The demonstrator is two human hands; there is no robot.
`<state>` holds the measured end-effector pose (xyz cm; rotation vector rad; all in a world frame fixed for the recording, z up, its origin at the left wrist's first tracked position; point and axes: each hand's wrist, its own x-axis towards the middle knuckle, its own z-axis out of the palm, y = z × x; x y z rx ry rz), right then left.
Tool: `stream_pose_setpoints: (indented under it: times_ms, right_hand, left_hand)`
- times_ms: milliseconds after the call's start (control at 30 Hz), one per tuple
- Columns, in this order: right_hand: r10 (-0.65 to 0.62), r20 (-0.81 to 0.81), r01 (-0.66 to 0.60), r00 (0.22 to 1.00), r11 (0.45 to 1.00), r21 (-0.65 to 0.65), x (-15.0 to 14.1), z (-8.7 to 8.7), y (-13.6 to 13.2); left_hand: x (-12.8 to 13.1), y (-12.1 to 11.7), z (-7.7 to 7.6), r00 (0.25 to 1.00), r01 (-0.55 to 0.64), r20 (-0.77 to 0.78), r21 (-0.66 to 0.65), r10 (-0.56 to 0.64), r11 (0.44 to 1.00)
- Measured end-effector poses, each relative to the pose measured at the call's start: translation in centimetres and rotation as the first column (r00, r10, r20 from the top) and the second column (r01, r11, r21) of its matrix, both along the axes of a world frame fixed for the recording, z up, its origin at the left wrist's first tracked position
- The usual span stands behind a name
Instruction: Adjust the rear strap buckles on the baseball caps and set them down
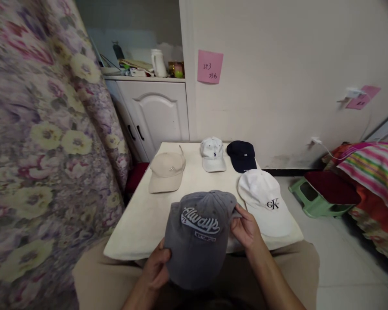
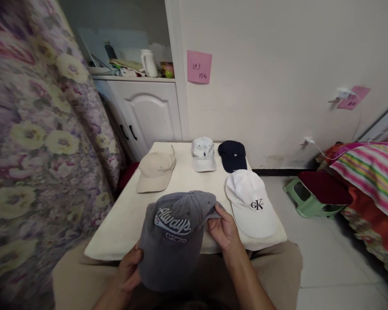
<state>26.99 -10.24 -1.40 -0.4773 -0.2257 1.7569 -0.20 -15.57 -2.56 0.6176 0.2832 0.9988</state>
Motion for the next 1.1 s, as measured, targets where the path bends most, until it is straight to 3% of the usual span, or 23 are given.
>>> stream_pose_setpoints:
  times_ms: [200, 367, 567, 800, 1100]
  right_hand:
    - [0.100, 0.027, -0.100, 0.995, 0.995, 0.006, -1.1, 0.1, -0.3]
    - [0.144, -0.009, -0.144, 0.990, 0.990, 0.012, -1.4, 0.8, -0.9]
    - [0.101, 0.055, -0.103, 0.993, 0.995, 0.019, -1.7, 1.8, -1.0]
    - [0.074, 0.051, -0.074, 0.996, 0.997, -0.007, -2.0, 1.9, -1.3]
    - [-0.063, -0.005, 0.062, 0.998, 0.991, -0.121, -3.2, 2.8, -1.2]
  left_hand:
    - [-0.6, 0.0, 1.5, 0.999, 0.005, 0.044, 0.051, -0.007, 0.999]
    - [-0.6, 0.0, 1.2, 0.997, -0.074, -0.024, -0.136, 0.072, 0.988]
    - [-1.0, 0.2, 1.0, 0.965, -0.232, 0.017, -0.402, 0.260, 0.886]
    - [-0.4, 0.2, 1.3, 0.986, -0.109, 0.088, -0.320, 0.145, 0.941]
    - [1.0, 0.3, 1.9, 0.952, -0.271, -0.018, -0.511, 0.305, 0.816]
